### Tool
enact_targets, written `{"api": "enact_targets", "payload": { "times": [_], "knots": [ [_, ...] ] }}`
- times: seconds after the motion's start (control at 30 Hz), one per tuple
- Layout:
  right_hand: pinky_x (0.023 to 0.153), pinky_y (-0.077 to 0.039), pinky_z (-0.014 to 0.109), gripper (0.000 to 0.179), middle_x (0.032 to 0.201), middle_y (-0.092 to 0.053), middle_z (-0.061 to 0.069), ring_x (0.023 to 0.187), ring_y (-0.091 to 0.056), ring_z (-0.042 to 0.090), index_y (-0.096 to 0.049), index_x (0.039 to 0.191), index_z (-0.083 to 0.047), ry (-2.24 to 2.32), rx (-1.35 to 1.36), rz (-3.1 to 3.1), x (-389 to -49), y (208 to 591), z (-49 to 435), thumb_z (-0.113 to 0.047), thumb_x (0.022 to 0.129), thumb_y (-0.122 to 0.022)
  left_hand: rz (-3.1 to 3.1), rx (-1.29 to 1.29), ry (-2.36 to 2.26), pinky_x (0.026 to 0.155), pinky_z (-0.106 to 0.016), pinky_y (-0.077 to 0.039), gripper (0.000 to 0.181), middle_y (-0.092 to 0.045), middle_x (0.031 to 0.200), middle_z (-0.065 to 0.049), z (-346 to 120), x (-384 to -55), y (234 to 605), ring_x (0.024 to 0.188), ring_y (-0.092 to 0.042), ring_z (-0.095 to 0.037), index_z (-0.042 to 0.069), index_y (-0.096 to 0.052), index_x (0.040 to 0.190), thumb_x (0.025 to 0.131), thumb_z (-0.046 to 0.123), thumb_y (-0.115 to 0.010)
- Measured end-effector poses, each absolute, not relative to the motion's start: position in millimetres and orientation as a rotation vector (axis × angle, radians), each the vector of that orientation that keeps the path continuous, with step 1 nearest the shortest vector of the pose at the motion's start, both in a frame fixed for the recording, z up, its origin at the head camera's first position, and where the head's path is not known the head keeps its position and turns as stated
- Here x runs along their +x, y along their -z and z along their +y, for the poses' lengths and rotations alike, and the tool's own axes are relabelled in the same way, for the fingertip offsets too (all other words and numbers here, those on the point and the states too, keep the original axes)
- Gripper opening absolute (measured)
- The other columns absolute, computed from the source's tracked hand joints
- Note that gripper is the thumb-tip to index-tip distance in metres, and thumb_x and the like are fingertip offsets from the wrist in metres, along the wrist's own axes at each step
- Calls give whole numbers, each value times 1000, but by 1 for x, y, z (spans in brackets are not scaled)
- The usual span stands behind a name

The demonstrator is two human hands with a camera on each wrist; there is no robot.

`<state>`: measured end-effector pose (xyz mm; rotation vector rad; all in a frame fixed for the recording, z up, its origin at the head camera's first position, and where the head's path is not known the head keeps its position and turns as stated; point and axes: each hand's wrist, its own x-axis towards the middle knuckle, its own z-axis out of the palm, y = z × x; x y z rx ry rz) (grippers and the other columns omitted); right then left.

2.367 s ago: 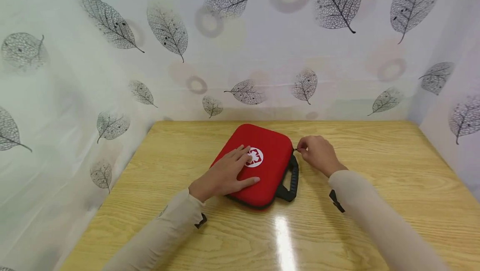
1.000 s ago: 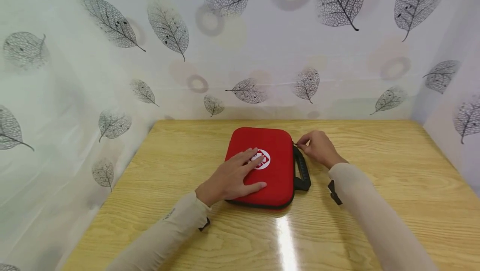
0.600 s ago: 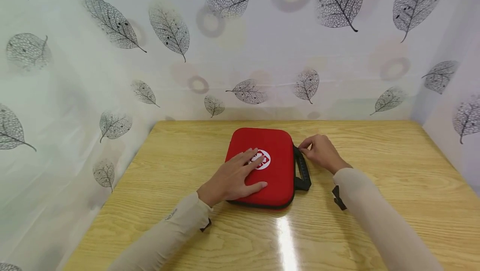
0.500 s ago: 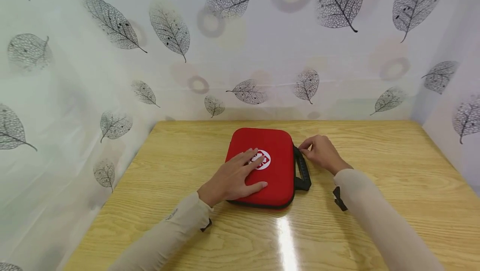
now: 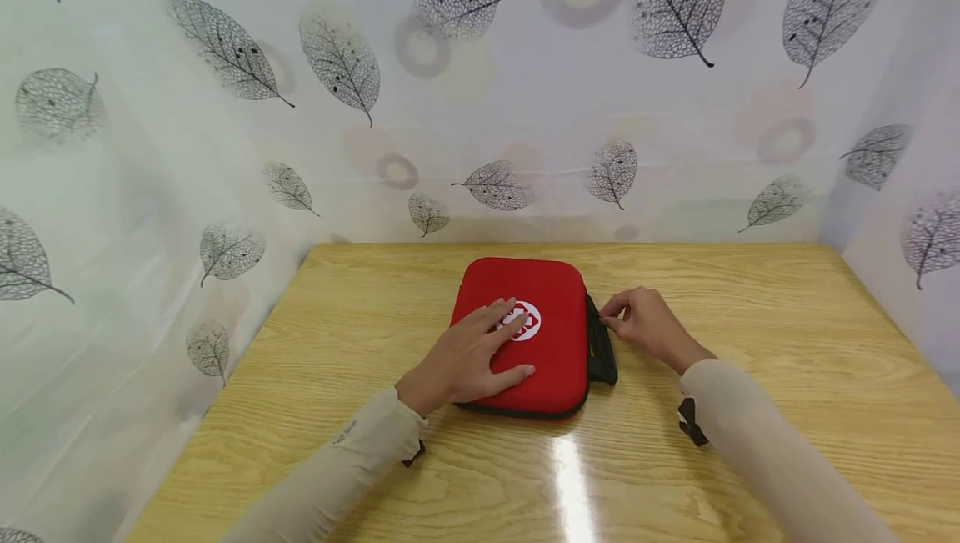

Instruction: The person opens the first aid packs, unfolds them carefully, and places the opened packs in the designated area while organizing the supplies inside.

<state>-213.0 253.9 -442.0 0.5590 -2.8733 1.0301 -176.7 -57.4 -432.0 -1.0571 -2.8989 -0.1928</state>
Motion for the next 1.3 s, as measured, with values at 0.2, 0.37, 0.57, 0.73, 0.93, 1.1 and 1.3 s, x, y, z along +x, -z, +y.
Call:
{"api": "enact_targets", "payload": {
  "times": [0.2,0.37,0.57,0.73,0.93,1.1,1.3],
  "knots": [
    [52,-42,24,4,80,-72,1,60,-51,11,-78,86,-3,-1045,573,-2862,-199,440,255,-2,89,-75,-2892,-1056,200,122,-34,-24,76,-30,164,-5,-55,-176,432,150,-30,-22,21,-40,157,96,65,-47],
    [51,-43,23,7,78,-71,-2,59,-50,6,-78,84,-5,-1073,594,-2845,-187,442,255,1,87,-76,-2899,-1056,213,122,-35,-24,76,-30,165,-5,-55,-175,432,150,-29,-22,21,-39,158,96,65,-47],
    [51,-44,23,14,79,-71,-2,61,-51,3,-77,82,-8,-1109,657,-2812,-173,443,254,5,83,-77,-2919,-1037,205,121,-35,-26,77,-28,165,-4,-56,-174,432,150,-29,-22,23,-37,158,95,66,-47],
    [52,-45,23,17,80,-71,-4,62,-52,1,-77,81,-10,-1081,700,-2767,-162,443,254,8,81,-77,-2927,-1031,207,121,-35,-25,77,-28,165,-4,-55,-175,432,150,-28,-21,24,-36,159,95,66,-46],
    [52,-46,23,15,81,-71,-1,61,-51,4,-78,84,-7,-1063,645,-2806,-164,440,256,7,84,-74,-2939,-1001,221,123,-34,-22,77,-27,166,-5,-51,-177,432,151,-26,-21,24,-36,159,96,67,-45],
    [53,-45,24,10,83,-72,4,61,-52,6,-78,86,-5,-1065,593,-2835,-168,437,256,4,86,-74,-2942,-972,222,123,-34,-21,77,-28,165,-6,-43,-182,432,151,-27,-21,22,-38,158,96,67,-44],
    [53,-46,24,12,82,-72,3,62,-52,3,-75,82,-6,-1087,627,-2810,-162,439,258,6,84,-75,-2941,-944,221,122,-36,-23,77,-29,165,-6,-39,-187,433,150,-29,-23,22,-39,158,96,67,-45]
  ]
}}
